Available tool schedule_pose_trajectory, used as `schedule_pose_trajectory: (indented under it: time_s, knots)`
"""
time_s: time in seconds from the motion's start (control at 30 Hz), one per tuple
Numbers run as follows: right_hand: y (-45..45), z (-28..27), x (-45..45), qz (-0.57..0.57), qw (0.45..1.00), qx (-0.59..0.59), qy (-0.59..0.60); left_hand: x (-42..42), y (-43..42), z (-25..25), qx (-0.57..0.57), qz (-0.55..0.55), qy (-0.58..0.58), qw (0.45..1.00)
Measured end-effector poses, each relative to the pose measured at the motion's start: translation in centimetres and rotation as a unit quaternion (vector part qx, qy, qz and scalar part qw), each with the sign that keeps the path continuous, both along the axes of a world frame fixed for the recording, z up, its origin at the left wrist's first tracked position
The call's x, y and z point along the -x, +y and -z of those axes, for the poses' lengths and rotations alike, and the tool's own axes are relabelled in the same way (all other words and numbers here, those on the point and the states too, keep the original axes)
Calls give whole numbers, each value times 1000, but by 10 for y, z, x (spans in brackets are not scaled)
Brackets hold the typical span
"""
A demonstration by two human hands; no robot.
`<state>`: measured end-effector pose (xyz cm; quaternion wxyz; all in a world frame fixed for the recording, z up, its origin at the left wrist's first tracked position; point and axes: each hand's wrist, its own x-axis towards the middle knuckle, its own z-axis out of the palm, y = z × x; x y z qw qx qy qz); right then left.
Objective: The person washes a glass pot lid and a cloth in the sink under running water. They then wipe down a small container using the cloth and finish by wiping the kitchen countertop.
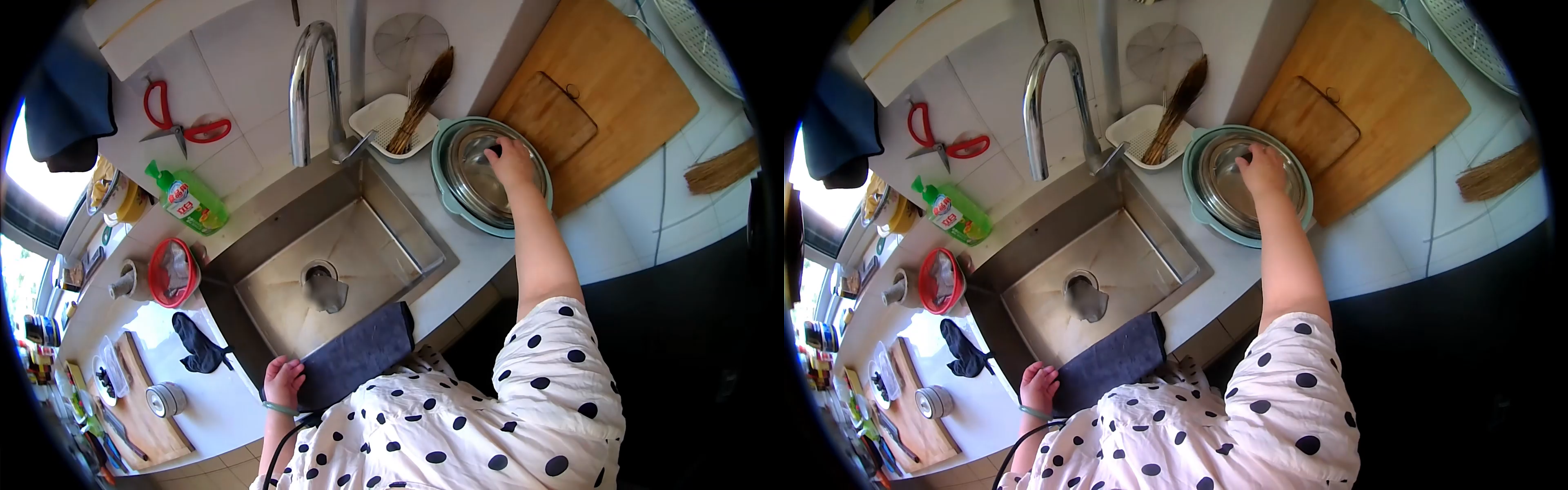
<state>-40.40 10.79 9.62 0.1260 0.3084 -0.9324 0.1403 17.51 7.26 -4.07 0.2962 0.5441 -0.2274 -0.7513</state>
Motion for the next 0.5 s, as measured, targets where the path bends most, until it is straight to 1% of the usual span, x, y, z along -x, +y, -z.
schedule_pose_trajectory:
  time_s: [0.1, 0.2, 0.3, 0.33, 0.37, 0.4, 0.47, 0.5]
  knots:
    - [1, 7, 3, -3, 999, 28, 19, 0, 1, -1, -2, -6, -2, 1000]
    - [2, 10, 3, 4, 1000, 22, 7, -2, 2, -1, -5, 0, -15, 1000]
    - [5, 19, 12, -13, 999, 19, 25, 1, 0, 0, -7, 10, -33, 999]
    - [2, 2, -4, 11, 1000, 6, 2, -1, -1, -1, -9, 6, -44, 999]
    - [1, 0, -1, -30, 999, -8, 23, -1, -1, 0, -11, 6, -43, 999]
    - [0, 6, 4, -42, 998, 23, 40, -2, 1, -1, -13, 6, -36, 999]
    - [-8, -5, -16, -125, 977, 131, 116, 0, 0, -5, -22, 6, -32, 999]
    - [-15, -20, -40, -170, 960, 173, 140, -1, -1, -9, -28, 5, -31, 999]
